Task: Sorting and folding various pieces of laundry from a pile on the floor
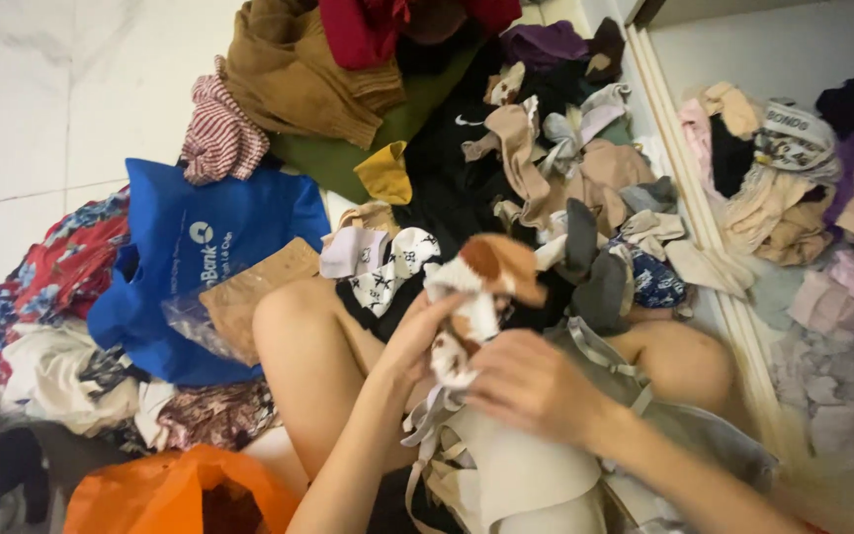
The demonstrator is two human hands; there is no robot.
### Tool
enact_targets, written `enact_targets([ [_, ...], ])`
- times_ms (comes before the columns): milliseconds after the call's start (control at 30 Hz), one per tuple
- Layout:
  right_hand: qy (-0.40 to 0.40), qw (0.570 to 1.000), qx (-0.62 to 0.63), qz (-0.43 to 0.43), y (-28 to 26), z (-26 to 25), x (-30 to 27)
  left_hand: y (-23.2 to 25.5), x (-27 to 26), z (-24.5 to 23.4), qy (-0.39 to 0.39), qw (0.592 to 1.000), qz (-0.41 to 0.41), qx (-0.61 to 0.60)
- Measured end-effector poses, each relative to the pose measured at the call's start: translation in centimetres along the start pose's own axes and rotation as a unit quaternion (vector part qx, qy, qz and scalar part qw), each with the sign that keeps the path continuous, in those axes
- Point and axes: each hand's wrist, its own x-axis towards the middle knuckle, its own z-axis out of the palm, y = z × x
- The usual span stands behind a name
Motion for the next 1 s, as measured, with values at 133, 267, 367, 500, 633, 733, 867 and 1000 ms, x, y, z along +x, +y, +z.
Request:
enact_targets([
  [133, 0.004, 1.0, -0.011, 0.026, 1.4, -0.4, -1.9, 2.3, 0.5, 1.4, 0.12, 0.992, 0.028, -0.009],
  [267, -0.02, 0.999, -0.026, -0.005, 0.7, -0.5, -1.7, 3.7, 2.3, 0.3, 0.144, 0.981, 0.089, -0.095],
  [367, -0.047, 0.995, -0.093, -0.003, 0.5, -0.6, -1.6, 5.1, 3.5, -0.5, 0.136, 0.976, 0.126, -0.114],
  [500, -0.06, 0.985, -0.136, 0.09, 1.9, -0.2, -2.3, 5.7, 4.8, -4.0, 0.17, 0.97, 0.095, -0.148],
  [633, -0.084, 0.983, -0.149, 0.067, 2.9, 1.1, -3.2, 1.7, 7.6, -6.5, 0.129, 0.991, 0.026, -0.005],
  [733, -0.207, 0.976, -0.024, 0.069, 3.4, -0.5, -1.2, 0.0, 9.3, -5.0, 0.184, 0.918, -0.009, 0.352],
  [867, -0.31, 0.877, 0.202, 0.307, 9.2, -3.1, 3.1, -1.5, 10.0, -3.9, 0.198, 0.848, 0.112, 0.479],
  [1000, 0.036, 0.874, 0.226, 0.429, 27.8, 0.0, 3.6, -0.8, 9.6, -3.2, 0.167, 0.885, 0.064, 0.43],
])
